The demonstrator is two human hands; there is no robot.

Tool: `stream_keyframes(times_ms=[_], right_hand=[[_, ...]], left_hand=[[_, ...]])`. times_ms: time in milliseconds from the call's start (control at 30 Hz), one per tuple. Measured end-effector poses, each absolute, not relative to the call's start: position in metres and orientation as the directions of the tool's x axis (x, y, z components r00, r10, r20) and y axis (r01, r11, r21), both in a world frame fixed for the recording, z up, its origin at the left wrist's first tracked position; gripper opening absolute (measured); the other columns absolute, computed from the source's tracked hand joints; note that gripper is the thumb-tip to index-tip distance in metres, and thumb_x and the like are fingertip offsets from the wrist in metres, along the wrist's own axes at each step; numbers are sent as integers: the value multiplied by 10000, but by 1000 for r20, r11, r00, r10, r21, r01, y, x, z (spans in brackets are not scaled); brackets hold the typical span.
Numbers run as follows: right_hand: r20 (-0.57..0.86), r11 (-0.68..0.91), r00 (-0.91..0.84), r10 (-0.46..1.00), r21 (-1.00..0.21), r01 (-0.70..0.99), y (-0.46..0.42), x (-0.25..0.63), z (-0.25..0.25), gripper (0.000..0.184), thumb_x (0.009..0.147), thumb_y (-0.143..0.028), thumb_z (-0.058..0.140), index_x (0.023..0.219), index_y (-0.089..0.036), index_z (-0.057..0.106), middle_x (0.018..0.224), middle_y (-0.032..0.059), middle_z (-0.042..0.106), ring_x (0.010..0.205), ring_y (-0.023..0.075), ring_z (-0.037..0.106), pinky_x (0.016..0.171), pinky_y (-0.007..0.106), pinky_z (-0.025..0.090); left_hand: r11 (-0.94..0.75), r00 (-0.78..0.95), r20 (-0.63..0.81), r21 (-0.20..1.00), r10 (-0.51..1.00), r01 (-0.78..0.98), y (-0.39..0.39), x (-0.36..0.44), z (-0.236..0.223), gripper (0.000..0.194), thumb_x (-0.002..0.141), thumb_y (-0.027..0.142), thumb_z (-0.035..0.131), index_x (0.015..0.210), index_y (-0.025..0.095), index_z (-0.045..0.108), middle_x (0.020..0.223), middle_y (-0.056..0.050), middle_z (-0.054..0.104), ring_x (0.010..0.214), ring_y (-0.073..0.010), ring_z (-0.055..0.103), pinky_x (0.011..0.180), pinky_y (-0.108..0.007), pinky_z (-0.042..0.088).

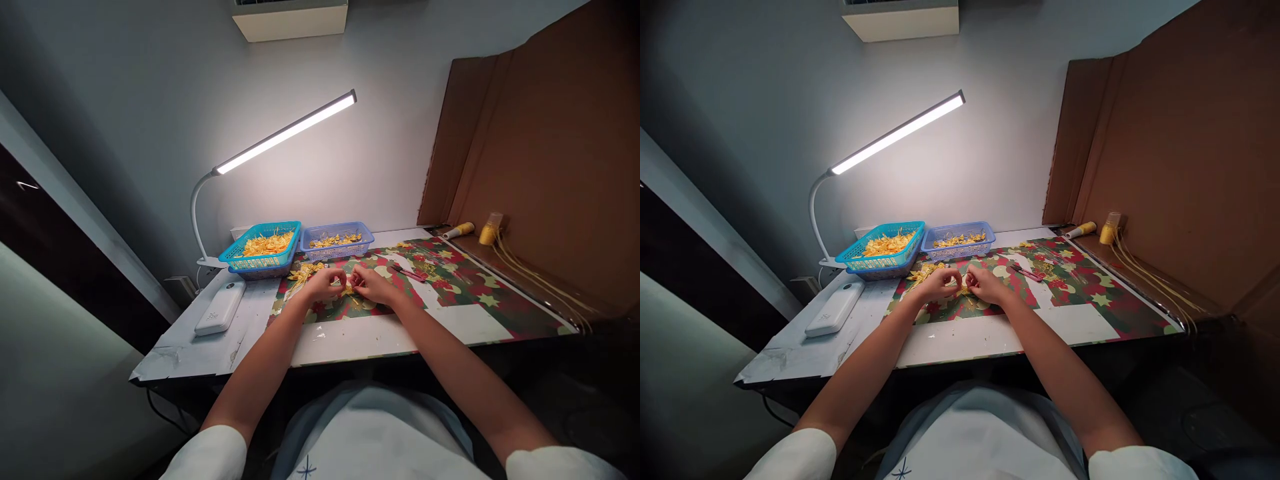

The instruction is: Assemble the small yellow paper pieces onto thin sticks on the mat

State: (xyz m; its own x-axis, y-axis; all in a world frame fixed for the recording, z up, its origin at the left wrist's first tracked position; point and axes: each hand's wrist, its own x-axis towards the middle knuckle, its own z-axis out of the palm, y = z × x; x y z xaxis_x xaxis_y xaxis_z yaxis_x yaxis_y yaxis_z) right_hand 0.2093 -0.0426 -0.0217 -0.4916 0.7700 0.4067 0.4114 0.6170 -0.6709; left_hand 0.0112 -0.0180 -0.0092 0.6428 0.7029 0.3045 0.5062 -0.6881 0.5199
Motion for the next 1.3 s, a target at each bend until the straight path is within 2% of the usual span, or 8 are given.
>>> stream_keyframes(times_ms=[267, 467, 633, 900, 1033, 1167, 1233, 1300], right_hand=[[399, 616, -502, 767, -676, 405, -42, 210, -25, 109, 721, -153, 478, 774, -223, 413, 725, -25, 510, 641, 137, 461, 602, 267, 360], [387, 587, -476, 790, -701, 405, -45, 210, -20, 96, 731, -184, 489, 767, -223, 409, 724, -21, 511, 651, 141, 471, 609, 274, 371], [368, 522, -421, 829, -780, 344, -43, 211, -18, 125, 736, -238, 520, 751, -223, 396, 733, -19, 527, 653, 137, 479, 606, 273, 384], [409, 516, -387, 827, -825, 231, -32, 214, -26, 159, 726, -275, 545, 747, -221, 398, 745, -27, 510, 635, 122, 466, 572, 259, 385], [406, 493, -327, 854, -832, 255, -31, 216, -25, 172, 699, -269, 557, 736, -222, 397, 724, -28, 519, 619, 123, 472, 544, 253, 383], [424, 459, -177, 888, -829, 320, -28, 220, -24, 220, 655, -247, 577, 714, -226, 367, 707, -35, 532, 601, 122, 487, 550, 260, 392], [432, 455, -142, 890, -837, 304, -24, 221, -25, 262, 637, -248, 586, 713, -231, 335, 711, -38, 544, 591, 118, 491, 560, 266, 401], [439, 455, -123, 890, -843, 288, -21, 222, -27, 295, 625, -256, 591, 713, -234, 310, 710, -41, 549, 585, 116, 491, 561, 268, 403]], left_hand=[[-730, 678, 304, 438, 669, 524, -18, 11, -7, 113, 741, 258, 588, 780, 172, 650, 828, -24, 567, 729, -139, 512, 669, -246, 392], [-706, 685, 230, 412, 692, 575, -14, 12, -13, 190, 840, 327, 495, 786, 165, 579, 837, -37, 541, 725, -147, 486, 687, -264, 387], [-663, 641, 222, 437, 735, 608, -10, 12, -19, 170, 870, 297, 438, 791, 175, 527, 809, -25, 516, 735, -151, 469, 682, -270, 377], [-618, 601, 235, 535, 764, 576, -12, 14, -17, 178, 882, 314, 413, 787, 180, 482, 798, -4, 480, 703, -129, 435, 646, -251, 378], [-621, 587, 263, 539, 766, 569, -12, 12, -15, 197, 877, 333, 419, 824, 175, 525, 830, -14, 498, 713, -132, 448, 649, -254, 392], [-685, 656, 258, 472, 709, 555, -11, 5, -14, 234, 756, 295, 596, 968, 198, 615, 960, -37, 527, 814, -159, 505, 725, -272, 419], [-722, 713, 228, 442, 664, 531, -11, 2, -14, 253, 711, 261, 638, 960, 222, 662, 973, -40, 532, 857, -175, 527, 767, -281, 423], [-738, 735, 211, 425, 644, 525, -10, 1, -14, 185, 716, 269, 634, 886, 225, 693, 948, -43, 541, 853, -181, 540, 775, -285, 423]])
